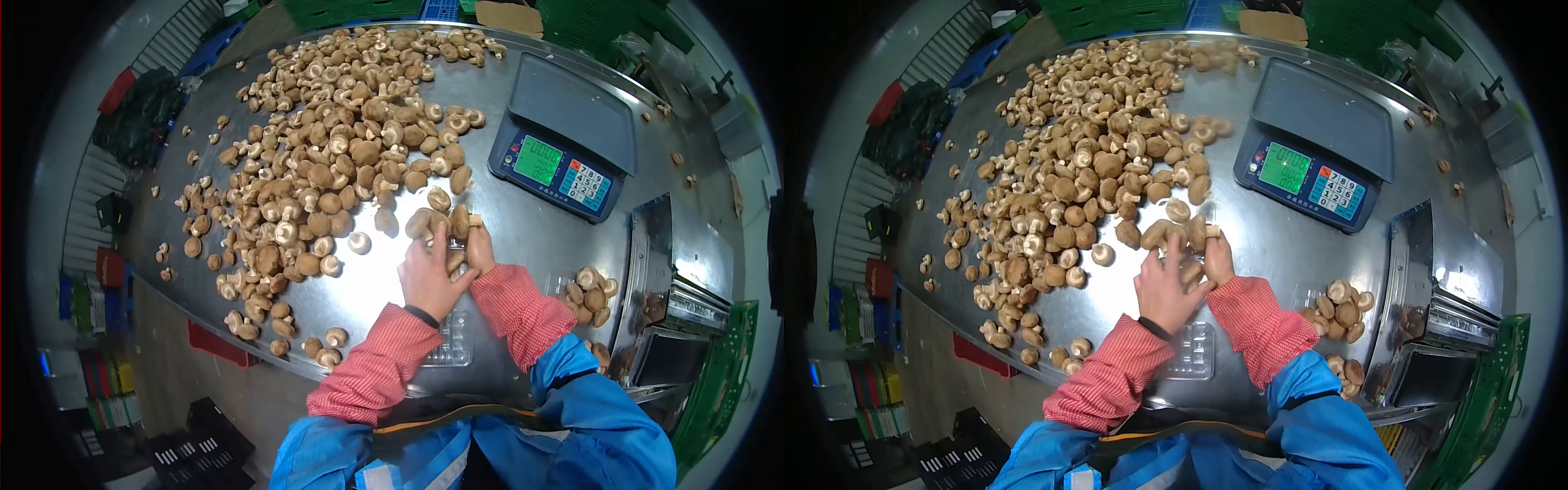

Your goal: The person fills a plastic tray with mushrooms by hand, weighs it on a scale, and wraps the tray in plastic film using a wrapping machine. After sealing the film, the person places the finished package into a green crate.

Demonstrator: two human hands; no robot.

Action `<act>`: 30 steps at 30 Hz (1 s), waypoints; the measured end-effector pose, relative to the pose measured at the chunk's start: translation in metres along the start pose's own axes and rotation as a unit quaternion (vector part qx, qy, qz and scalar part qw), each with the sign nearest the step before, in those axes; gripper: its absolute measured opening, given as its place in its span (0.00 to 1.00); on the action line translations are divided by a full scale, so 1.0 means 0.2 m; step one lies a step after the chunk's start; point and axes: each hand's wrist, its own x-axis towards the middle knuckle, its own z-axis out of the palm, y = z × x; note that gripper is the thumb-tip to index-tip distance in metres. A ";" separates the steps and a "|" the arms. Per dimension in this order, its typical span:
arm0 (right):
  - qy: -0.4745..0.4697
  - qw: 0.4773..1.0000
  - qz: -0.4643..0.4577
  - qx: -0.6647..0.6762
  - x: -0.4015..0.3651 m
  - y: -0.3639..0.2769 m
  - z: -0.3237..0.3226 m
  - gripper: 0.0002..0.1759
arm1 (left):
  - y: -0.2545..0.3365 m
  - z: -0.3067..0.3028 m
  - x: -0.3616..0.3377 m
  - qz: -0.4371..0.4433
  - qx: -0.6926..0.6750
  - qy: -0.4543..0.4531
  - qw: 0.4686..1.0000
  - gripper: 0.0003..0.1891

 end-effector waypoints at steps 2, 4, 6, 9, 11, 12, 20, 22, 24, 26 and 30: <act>0.056 0.997 -0.012 -0.044 -0.05 -0.08 0.05 0.18 | -0.10 -0.02 0.00 0.060 -0.088 0.076 0.991 0.47; 0.077 0.994 -0.023 -0.072 -0.18 -0.17 0.02 0.18 | -0.09 -0.04 -0.04 -0.019 -0.246 0.133 0.960 0.40; 0.085 0.993 -0.035 -0.079 -0.24 -0.14 0.03 0.18 | -0.21 -0.01 0.00 -0.100 -0.311 0.157 0.932 0.35; 0.086 0.992 -0.034 -0.082 -0.28 -0.13 0.10 0.19 | -0.23 -0.01 0.10 -0.136 -0.416 0.124 0.890 0.31; 0.093 0.993 -0.037 -0.068 -0.29 -0.17 0.15 0.19 | -0.20 0.01 0.16 -0.104 -0.395 0.054 0.911 0.32; 0.098 0.993 -0.045 -0.051 -0.29 -0.19 0.17 0.20 | -0.17 0.03 0.18 -0.090 -0.326 0.036 0.940 0.31; 0.069 0.990 0.023 -0.122 -0.19 -1.00 -0.08 0.27 | 0.25 0.05 0.78 0.084 -0.280 0.029 0.956 0.29; 0.076 0.986 0.009 -0.146 -0.14 -1.22 -0.16 0.25 | 0.46 0.02 0.97 0.122 -0.277 -0.014 0.953 0.29; 0.064 0.986 0.000 -0.151 -0.03 -1.39 -0.28 0.27 | 0.64 0.05 1.18 0.148 -0.262 -0.046 0.952 0.31; 0.084 0.985 -0.022 -0.146 0.10 -1.51 -0.41 0.27 | 0.80 0.13 1.40 0.185 -0.248 -0.057 0.949 0.33; 0.125 0.981 -0.028 -0.143 0.33 -1.69 -0.57 0.28 | 1.05 0.26 1.74 0.207 -0.194 -0.098 0.954 0.29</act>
